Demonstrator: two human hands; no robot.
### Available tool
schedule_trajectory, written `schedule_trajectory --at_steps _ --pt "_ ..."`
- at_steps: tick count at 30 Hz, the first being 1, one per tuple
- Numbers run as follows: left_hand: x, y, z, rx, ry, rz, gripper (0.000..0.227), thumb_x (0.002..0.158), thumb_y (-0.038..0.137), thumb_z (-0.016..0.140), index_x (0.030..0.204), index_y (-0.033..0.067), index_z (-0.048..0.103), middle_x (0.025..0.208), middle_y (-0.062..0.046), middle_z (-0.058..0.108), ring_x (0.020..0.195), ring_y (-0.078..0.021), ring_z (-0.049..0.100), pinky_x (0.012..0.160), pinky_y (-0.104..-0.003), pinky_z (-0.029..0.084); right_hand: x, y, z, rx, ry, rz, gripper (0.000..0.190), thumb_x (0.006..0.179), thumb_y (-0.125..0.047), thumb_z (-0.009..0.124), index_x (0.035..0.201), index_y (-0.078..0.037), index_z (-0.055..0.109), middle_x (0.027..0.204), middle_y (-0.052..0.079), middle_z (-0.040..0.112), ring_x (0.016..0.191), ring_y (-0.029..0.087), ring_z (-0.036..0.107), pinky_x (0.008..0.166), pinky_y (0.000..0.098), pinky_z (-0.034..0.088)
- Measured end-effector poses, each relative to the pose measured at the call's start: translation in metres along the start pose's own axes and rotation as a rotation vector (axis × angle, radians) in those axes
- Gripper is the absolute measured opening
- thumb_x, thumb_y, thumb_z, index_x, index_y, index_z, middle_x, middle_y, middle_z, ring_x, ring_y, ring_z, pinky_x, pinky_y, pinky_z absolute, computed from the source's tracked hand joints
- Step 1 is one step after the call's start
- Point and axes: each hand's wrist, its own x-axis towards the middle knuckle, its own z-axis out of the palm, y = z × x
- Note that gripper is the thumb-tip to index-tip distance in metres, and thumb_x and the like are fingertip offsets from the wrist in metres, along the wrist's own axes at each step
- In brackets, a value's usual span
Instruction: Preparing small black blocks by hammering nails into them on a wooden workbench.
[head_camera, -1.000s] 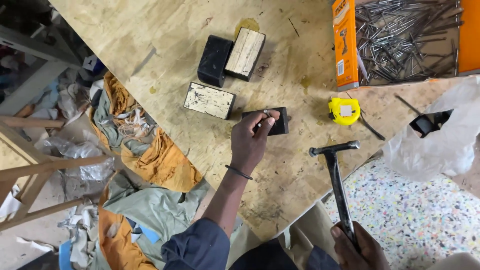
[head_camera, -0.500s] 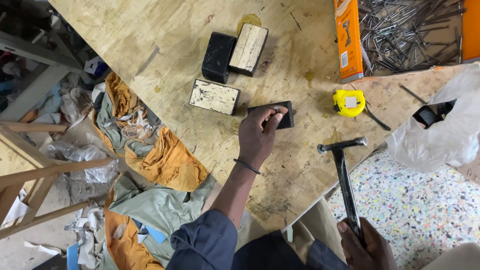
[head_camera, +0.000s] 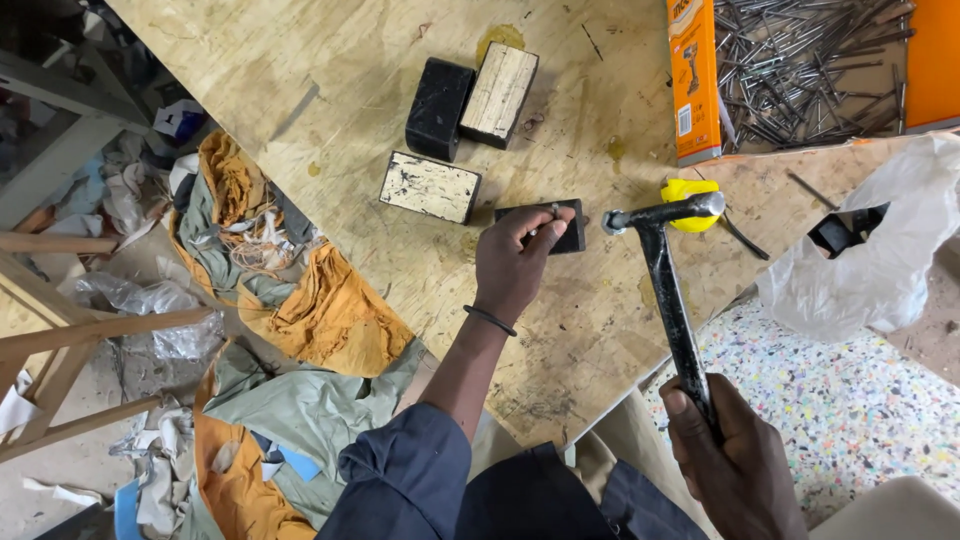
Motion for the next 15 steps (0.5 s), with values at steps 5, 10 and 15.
schedule_trajectory --at_steps 5,10,15 --pt "-0.001 -0.006 0.004 0.07 0.042 0.006 0.022 0.111 0.027 0.073 0.121 0.0162 0.089 0.125 -0.002 0.09 0.121 -0.0199 0.085 0.092 -0.035 0.07 0.002 0.009 -0.004 -0.034 0.026 0.058 0.032 0.115 -0.029 0.072 0.109 0.002 0.075 0.067 0.02 0.056 0.052 0.028 0.046 0.045 0.0424 0.039" --pt "-0.001 -0.005 0.004 0.058 0.035 0.009 0.019 0.11 0.02 0.073 0.122 0.016 0.088 0.126 -0.002 0.09 0.123 -0.0194 0.085 0.098 -0.035 0.072 0.008 0.019 -0.01 -0.089 0.029 -0.008 0.033 0.116 -0.032 0.069 0.105 -0.001 0.074 0.066 0.017 0.06 0.046 0.027 0.049 0.044 0.0416 0.041" --pt "0.0 -0.009 0.004 0.113 0.008 0.043 0.019 0.111 0.022 0.073 0.124 0.0183 0.088 0.127 -0.001 0.089 0.122 -0.0209 0.085 0.094 -0.036 0.072 0.008 0.012 -0.009 -0.118 0.021 -0.018 0.034 0.116 -0.033 0.069 0.102 -0.002 0.073 0.064 0.016 0.059 0.048 0.026 0.049 0.045 0.0416 0.043"
